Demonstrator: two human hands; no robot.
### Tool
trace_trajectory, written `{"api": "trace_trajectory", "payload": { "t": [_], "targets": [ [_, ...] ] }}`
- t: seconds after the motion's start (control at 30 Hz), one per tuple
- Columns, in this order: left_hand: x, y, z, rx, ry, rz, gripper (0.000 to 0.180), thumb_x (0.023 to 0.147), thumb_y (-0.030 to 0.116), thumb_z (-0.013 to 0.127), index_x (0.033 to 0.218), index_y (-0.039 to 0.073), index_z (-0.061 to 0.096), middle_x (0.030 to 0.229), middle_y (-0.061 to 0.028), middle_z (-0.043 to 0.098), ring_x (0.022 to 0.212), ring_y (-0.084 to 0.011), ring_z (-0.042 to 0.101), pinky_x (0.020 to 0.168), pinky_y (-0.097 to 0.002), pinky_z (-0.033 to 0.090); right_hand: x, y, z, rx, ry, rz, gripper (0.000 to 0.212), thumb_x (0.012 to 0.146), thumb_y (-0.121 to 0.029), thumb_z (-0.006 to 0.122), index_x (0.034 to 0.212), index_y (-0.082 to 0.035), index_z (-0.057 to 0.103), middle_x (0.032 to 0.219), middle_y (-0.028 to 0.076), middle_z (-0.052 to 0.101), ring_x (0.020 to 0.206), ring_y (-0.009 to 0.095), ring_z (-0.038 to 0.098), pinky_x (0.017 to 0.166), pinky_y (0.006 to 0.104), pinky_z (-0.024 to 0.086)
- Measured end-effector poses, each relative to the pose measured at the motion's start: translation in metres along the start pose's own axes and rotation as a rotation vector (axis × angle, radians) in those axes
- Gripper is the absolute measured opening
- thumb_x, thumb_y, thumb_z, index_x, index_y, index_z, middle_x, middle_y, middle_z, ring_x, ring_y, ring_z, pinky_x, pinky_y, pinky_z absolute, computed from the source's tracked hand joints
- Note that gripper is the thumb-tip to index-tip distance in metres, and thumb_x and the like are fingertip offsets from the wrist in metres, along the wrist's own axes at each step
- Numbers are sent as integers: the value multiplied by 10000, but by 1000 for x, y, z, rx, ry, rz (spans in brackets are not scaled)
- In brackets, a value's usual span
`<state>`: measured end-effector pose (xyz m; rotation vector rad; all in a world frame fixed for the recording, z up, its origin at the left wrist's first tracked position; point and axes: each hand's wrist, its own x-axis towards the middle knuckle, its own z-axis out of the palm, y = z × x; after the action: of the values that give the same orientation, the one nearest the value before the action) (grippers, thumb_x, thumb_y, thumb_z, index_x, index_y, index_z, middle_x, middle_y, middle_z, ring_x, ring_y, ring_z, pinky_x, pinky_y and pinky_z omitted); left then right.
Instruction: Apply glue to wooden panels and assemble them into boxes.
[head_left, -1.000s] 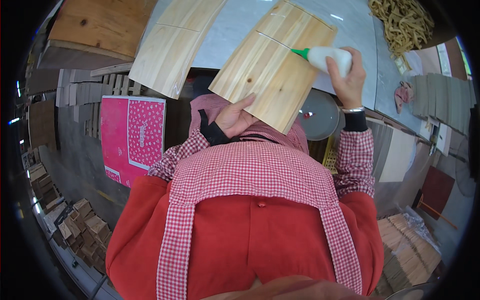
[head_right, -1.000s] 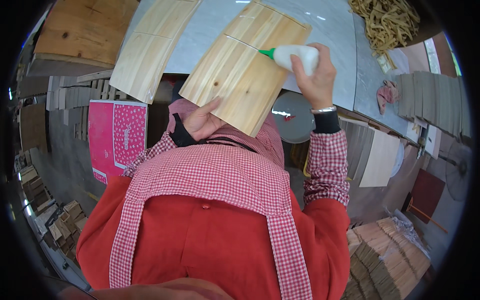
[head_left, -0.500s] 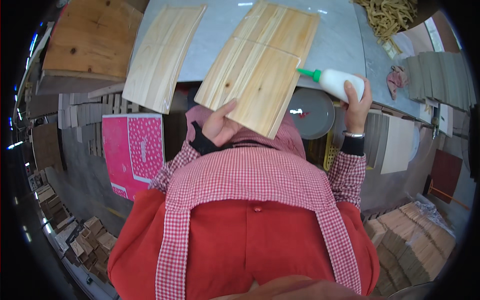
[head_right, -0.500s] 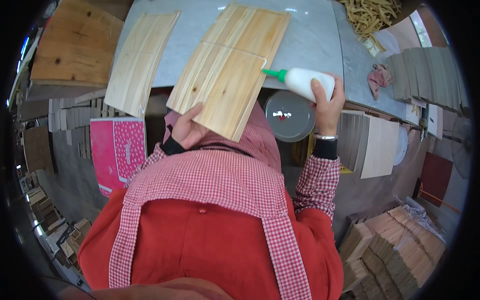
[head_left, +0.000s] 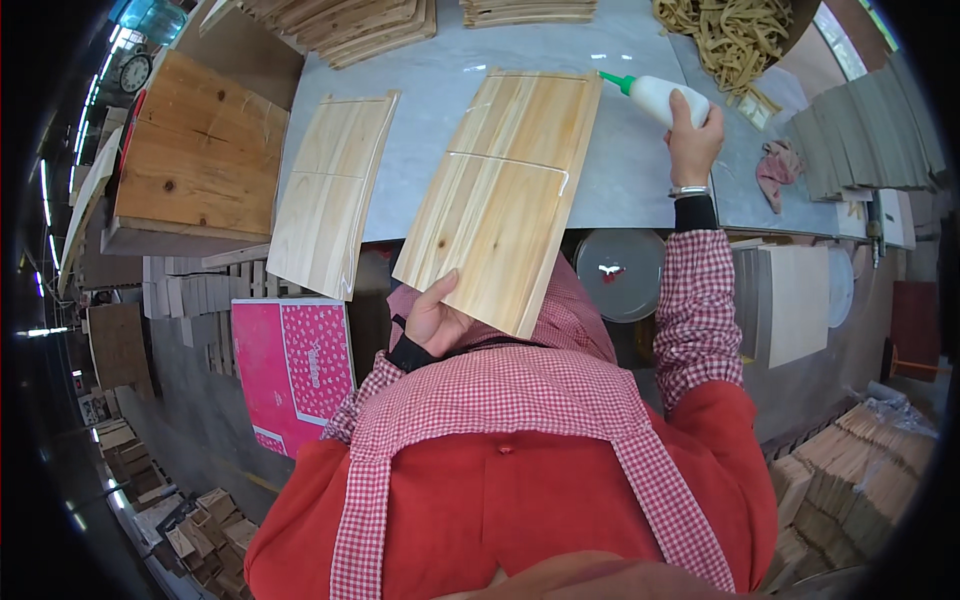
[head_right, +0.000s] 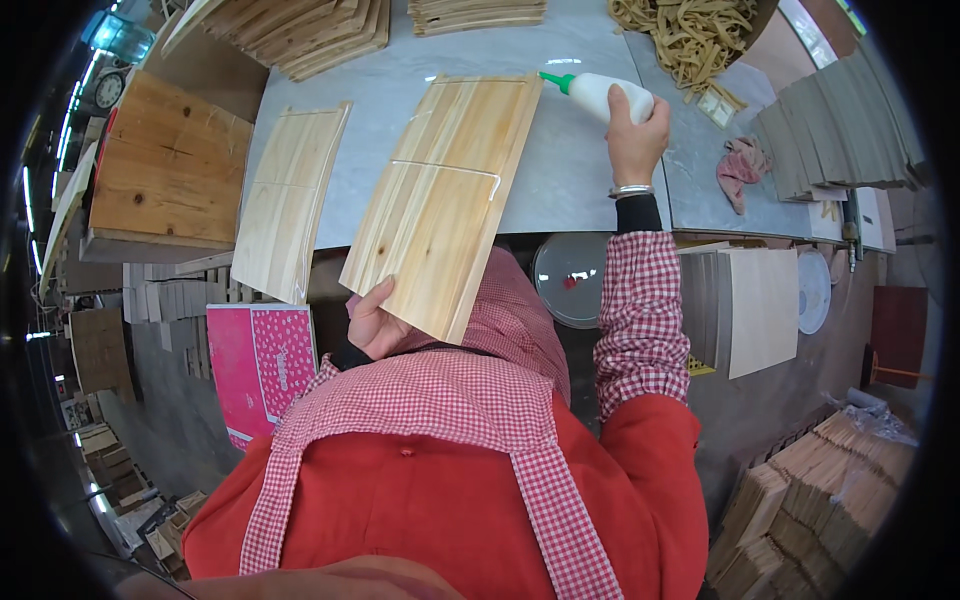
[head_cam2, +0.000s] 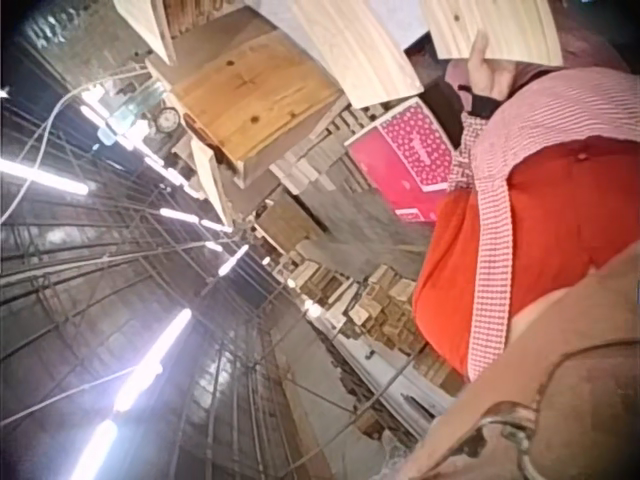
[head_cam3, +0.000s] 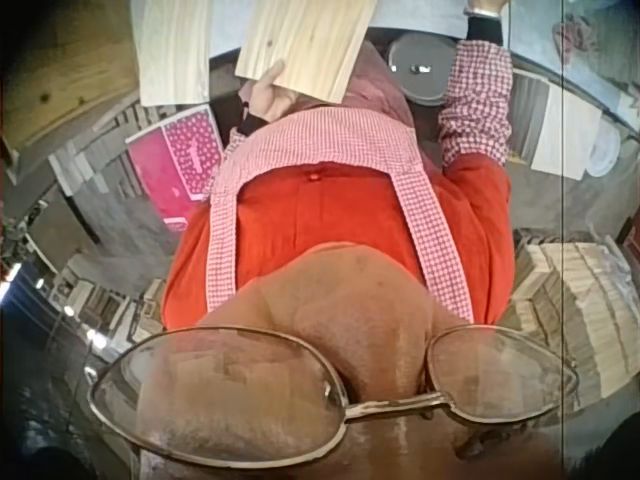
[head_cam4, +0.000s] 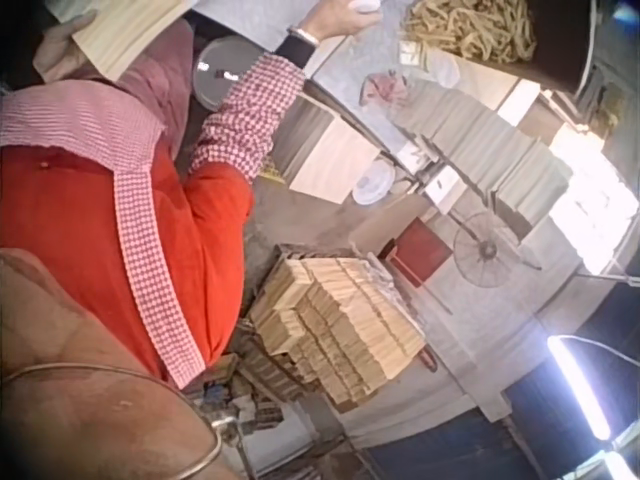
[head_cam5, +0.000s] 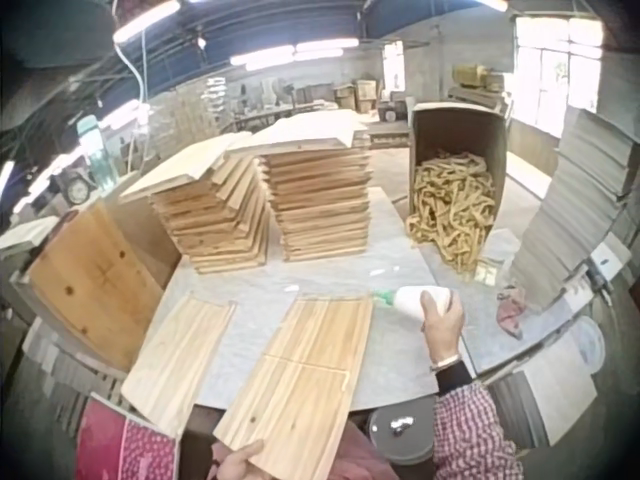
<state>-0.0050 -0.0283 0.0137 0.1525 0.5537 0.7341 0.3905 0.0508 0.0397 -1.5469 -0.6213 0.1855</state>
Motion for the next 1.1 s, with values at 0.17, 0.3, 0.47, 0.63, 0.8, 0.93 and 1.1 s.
{"api": "trace_trajectory", "payload": {
  "t": [0.17,0.3,0.47,0.63,0.8,0.93,1.1],
  "targets": [
    [12,9,1,26,2,22,533,939,107,529,1410,3,303,1405,-172,431,1297,-297,435,1096,-458,354,7,-8,-8,-25,-75,-17,425,794,-293,749,995,29,557,776,80,605,560,124,559,429,254,438],
    [12,11,-3,-9,30,19,522,936,105,530,1400,-2,316,1404,-175,432,1293,-304,439,1091,-460,360,-26,-31,-25,43,-201,25,391,812,-278,734,994,22,562,759,61,600,543,97,534,424,237,414],
    [22,22,-13,-67,54,5,496,936,100,523,1380,-16,334,1392,-186,438,1283,-309,448,1084,-451,377,-74,-45,-41,89,-350,32,358,837,-263,716,1014,6,558,757,40,594,525,65,499,419,217,387],
    [51,38,-5,-33,-58,47,493,956,130,501,1381,-32,313,1395,-209,426,1302,-313,426,1099,-445,363,-109,-72,-56,94,-462,64,373,841,-265,716,1042,0,547,766,29,591,544,57,500,421,208,382],
    [70,54,-8,-95,-202,50,448,946,92,509,1345,-42,356,1345,-198,469,1259,-297,470,1079,-432,397,-146,-82,-64,22,-550,-30,313,868,-267,668,1053,-41,554,816,-9,568,605,39,490,461,176,362],
    [79,59,-1,-87,-221,86,434,948,84,507,1338,-40,364,1344,-196,469,1258,-300,470,1075,-435,403,-150,-86,-64,29,-586,-113,321,866,-262,668,1069,-44,549,853,3,567,656,49,504,495,184,382],
    [87,63,16,-36,-216,129,465,963,107,488,1370,-44,323,1395,-205,424,1298,-303,431,1108,-427,360,-135,-87,-51,29,-504,-219,341,858,-262,673,1081,-39,544,883,23,570,696,57,519,516,185,393]
  ]
}}
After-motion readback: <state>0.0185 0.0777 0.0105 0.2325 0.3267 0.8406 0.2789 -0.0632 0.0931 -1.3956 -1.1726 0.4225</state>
